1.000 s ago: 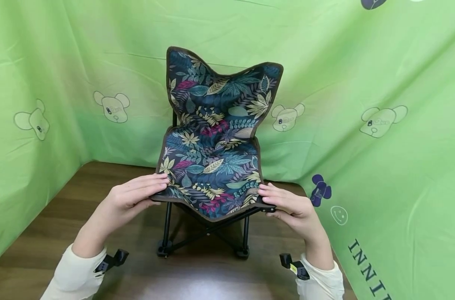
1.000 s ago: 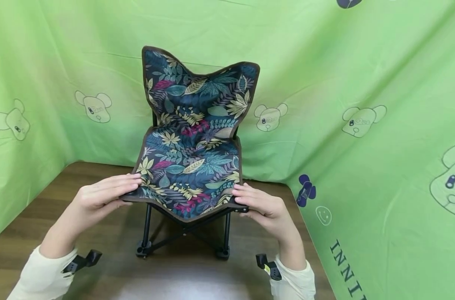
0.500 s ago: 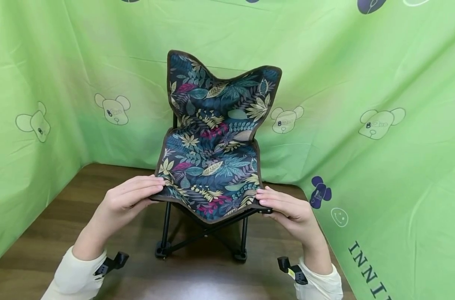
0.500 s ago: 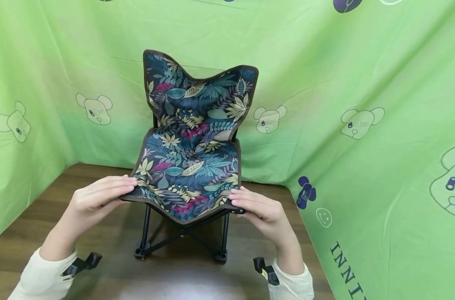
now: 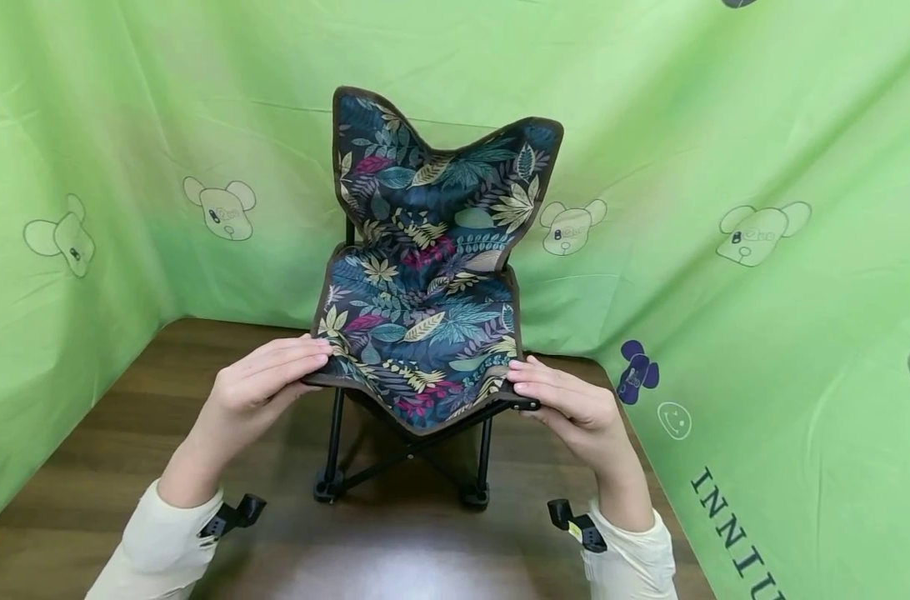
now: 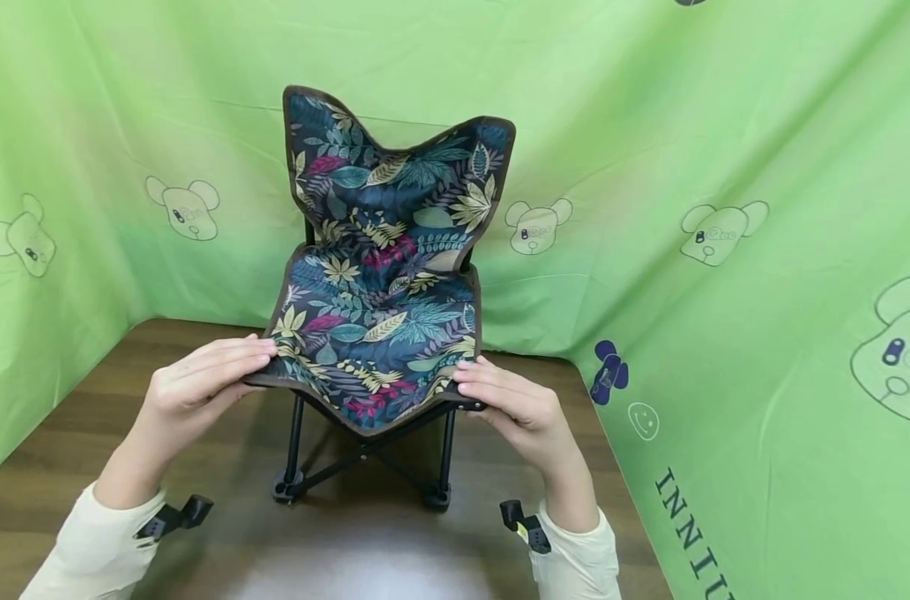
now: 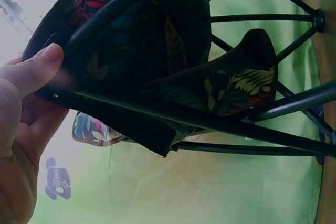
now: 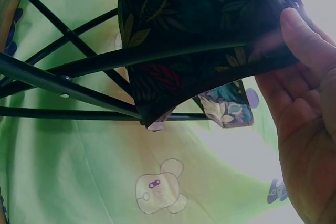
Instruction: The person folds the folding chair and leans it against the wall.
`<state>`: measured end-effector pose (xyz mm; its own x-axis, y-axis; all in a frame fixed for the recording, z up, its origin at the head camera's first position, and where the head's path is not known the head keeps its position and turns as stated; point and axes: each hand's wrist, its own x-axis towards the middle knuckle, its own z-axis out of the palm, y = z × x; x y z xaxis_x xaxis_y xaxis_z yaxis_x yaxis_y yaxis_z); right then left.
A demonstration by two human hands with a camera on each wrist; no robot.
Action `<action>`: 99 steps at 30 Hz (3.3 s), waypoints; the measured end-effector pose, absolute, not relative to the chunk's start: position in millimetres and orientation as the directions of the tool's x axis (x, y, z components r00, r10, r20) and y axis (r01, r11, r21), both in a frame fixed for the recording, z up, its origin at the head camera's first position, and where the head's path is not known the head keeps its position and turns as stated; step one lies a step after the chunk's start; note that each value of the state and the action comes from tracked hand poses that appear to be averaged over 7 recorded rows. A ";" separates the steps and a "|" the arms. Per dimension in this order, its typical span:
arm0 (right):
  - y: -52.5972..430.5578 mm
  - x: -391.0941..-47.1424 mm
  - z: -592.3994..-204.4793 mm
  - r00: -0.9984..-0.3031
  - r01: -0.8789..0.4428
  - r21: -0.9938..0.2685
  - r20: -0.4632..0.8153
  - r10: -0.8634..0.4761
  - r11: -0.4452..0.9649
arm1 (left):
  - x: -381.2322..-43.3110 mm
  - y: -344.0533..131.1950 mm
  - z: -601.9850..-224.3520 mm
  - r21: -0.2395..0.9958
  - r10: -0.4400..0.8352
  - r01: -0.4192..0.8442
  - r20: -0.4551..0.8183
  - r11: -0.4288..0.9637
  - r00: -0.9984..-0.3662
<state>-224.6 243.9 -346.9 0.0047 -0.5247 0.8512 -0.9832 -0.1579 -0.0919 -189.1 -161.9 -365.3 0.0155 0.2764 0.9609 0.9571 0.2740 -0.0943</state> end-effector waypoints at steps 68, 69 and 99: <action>198.8 -217.4 -323.8 -0.088 -0.990 -0.130 0.891 -0.445 -0.063 | -203.8 -139.3 -342.1 -0.040 0.216 0.955 0.976 0.295 -0.026; 198.1 -217.2 -323.9 -0.088 -0.990 -0.128 0.892 -0.443 -0.060 | -204.1 -139.1 -342.1 -0.037 0.212 0.957 0.977 0.289 -0.026; 180.2 -210.4 -332.2 -0.142 -0.989 -0.144 0.927 -0.347 0.021 | -211.7 -122.2 -353.3 0.100 -0.017 0.984 0.995 0.147 -0.098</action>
